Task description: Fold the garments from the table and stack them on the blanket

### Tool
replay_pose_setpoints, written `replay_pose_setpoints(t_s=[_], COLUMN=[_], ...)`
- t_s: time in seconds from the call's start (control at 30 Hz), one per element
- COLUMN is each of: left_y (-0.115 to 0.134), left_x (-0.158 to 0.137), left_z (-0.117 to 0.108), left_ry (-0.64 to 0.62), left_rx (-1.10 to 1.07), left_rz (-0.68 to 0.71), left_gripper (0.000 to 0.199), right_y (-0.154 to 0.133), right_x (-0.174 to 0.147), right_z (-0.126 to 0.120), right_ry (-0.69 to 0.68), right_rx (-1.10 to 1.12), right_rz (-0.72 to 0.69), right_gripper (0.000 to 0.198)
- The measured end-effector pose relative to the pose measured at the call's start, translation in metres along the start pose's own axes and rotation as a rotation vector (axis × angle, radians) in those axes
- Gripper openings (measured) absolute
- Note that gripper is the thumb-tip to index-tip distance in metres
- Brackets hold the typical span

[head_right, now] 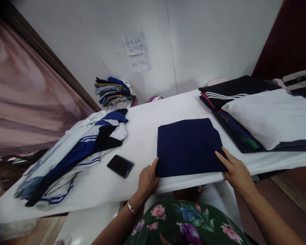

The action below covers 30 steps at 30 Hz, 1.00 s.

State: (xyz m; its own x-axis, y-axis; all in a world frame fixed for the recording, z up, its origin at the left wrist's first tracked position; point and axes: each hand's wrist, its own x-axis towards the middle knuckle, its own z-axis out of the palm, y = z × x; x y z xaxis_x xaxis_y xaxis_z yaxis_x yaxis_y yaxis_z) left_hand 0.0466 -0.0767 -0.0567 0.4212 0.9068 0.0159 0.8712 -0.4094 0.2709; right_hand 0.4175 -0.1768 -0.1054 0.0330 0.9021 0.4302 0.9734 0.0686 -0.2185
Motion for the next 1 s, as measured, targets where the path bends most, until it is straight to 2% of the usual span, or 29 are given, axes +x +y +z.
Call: replay_pose_setpoints(t_s=[0.2, 0.3, 0.4, 0.43, 0.5, 0.6, 0.7, 0.8, 0.9, 1.0], left_y=[-0.002, -0.011, -0.027, -0.032, -0.042, -0.047, -0.04, -0.027, -0.02, -0.022], left_x=[0.0, 0.003, 0.016, 0.025, 0.051, 0.107, 0.167, 0.21, 0.23, 0.239], left_z=[-0.002, -0.018, -0.041, -0.047, -0.055, -0.056, -0.046, -0.035, -0.026, -0.02], left_ry=[-0.024, -0.135, -0.253, -0.236, -0.117, 0.051, 0.08, 0.036, -0.001, -0.041], left_rx=[-0.017, -0.157, -0.366, -0.402, -0.414, -0.436, -0.538, -0.653, -0.694, -0.738], left_rz=[0.024, 0.047, 0.081, 0.074, 0.043, 0.037, -0.009, -0.128, -0.131, -0.128], left_gripper=[0.077, 0.077, 0.07, 0.063, 0.054, 0.047, 0.042, 0.04, 0.03, 0.014], right_y=[0.004, 0.003, 0.002, 0.001, -0.002, -0.003, 0.009, 0.029, 0.042, 0.04], right_x=[-0.002, -0.003, -0.003, 0.0, 0.015, 0.061, 0.125, 0.18, 0.211, 0.222], right_z=[0.002, -0.006, -0.027, -0.036, -0.057, -0.072, -0.052, -0.016, 0.01, 0.019], right_ry=[-0.003, -0.057, -0.083, -0.094, -0.124, -0.13, -0.115, -0.093, -0.141, -0.186], right_rx=[0.007, 0.058, 0.171, 0.225, 0.352, 0.502, 0.557, 0.607, 0.658, 0.702], right_rz=[-0.004, -0.004, -0.003, 0.006, 0.053, 0.216, 0.461, 0.589, 0.715, 0.739], right_gripper=[0.093, 0.088, 0.082, 0.079, 0.072, 0.067, 0.069, 0.07, 0.075, 0.068])
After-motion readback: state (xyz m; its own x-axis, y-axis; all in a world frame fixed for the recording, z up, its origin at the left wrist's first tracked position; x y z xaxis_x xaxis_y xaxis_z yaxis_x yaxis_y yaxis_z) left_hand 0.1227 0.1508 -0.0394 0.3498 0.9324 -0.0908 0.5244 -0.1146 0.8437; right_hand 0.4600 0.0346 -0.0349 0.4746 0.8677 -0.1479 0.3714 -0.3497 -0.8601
